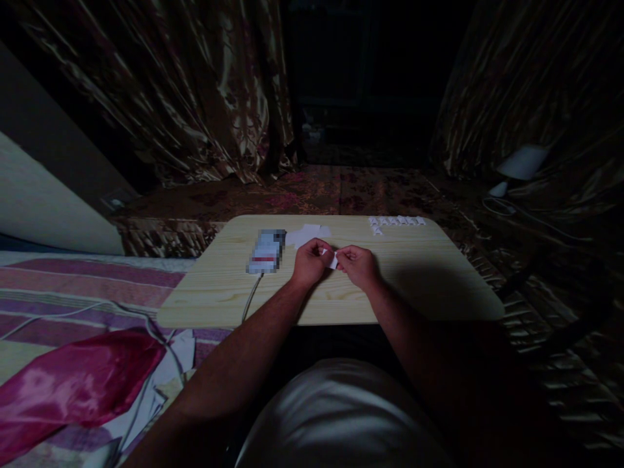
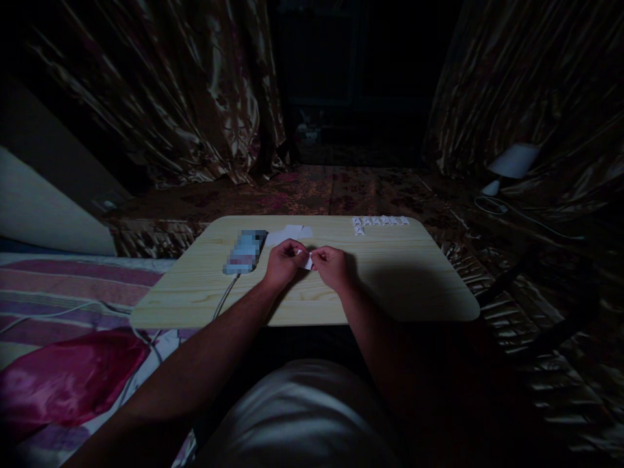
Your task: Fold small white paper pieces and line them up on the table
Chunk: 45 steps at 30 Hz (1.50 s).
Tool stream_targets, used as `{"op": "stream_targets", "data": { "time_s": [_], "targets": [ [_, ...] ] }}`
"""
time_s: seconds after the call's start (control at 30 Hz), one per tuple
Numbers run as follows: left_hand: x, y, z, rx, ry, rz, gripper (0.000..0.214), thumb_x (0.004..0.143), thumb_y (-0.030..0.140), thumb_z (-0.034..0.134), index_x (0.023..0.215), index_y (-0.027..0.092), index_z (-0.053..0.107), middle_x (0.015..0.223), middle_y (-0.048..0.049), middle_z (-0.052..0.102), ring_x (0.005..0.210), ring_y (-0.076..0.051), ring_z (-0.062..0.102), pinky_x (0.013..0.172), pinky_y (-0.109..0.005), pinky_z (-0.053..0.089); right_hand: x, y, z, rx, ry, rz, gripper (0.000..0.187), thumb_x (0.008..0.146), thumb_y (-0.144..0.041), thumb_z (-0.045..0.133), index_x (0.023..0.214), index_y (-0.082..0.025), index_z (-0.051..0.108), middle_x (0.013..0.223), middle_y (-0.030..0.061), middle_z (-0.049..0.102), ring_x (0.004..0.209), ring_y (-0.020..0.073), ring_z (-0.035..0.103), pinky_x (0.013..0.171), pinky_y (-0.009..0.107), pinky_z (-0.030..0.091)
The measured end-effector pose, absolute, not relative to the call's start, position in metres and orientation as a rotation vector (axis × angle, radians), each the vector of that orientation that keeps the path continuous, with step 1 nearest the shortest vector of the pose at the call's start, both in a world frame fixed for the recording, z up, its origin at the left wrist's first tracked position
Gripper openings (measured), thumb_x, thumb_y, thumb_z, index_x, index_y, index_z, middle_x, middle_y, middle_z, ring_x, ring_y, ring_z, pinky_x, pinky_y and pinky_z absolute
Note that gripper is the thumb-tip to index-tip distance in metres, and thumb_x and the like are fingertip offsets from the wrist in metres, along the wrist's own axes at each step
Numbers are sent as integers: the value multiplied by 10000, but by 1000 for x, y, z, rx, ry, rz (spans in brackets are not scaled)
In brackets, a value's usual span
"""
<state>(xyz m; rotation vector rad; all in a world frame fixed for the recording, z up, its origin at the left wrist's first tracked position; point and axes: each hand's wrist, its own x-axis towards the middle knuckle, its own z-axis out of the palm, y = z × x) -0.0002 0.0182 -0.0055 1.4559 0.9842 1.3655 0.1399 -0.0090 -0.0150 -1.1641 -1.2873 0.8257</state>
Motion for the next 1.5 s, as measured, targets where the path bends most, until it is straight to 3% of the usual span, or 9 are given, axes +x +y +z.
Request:
{"op": "stream_targets", "data": {
  "time_s": [0.33,0.6,0.77,0.97,1.5],
  "targets": [
    [-1,20,-8,1444,998,1365,163,650,265,735,747,168,647,652,5,644,554,-111,536,540,-230,414,138,-8,-19,-1193,-1312,750,144,773,-342,635,754,-210,690,584,-1,658,555,156,630,544,251,498],
    [1,18,-9,1480,957,1361,151,661,254,730,756,168,651,650,9,638,553,-104,534,546,-229,426,140,-8,-18,-1220,-1308,720,103,723,-285,614,704,-195,661,561,-17,629,528,140,589,511,231,447],
    [1,18,-9,1390,904,1280,264,635,248,751,872,164,669,690,2,663,562,-114,559,559,-244,445,144,-4,-20,-1169,-1242,847,104,695,-282,619,713,-184,648,554,-21,618,500,128,566,481,221,421],
    [1,21,-11,1376,911,1185,232,635,316,771,705,144,632,619,1,623,522,-97,511,521,-228,388,148,-3,-19,-1143,-1219,943,110,691,-285,618,701,-176,630,538,-17,612,483,116,548,466,211,406],
    [-1,23,-11,1285,949,1221,238,618,317,766,676,144,614,572,14,600,490,-94,489,504,-231,362,144,-8,-14,-1109,-1239,947,157,654,-300,680,733,-174,629,555,-16,619,500,123,565,489,228,427]
  ]
}}
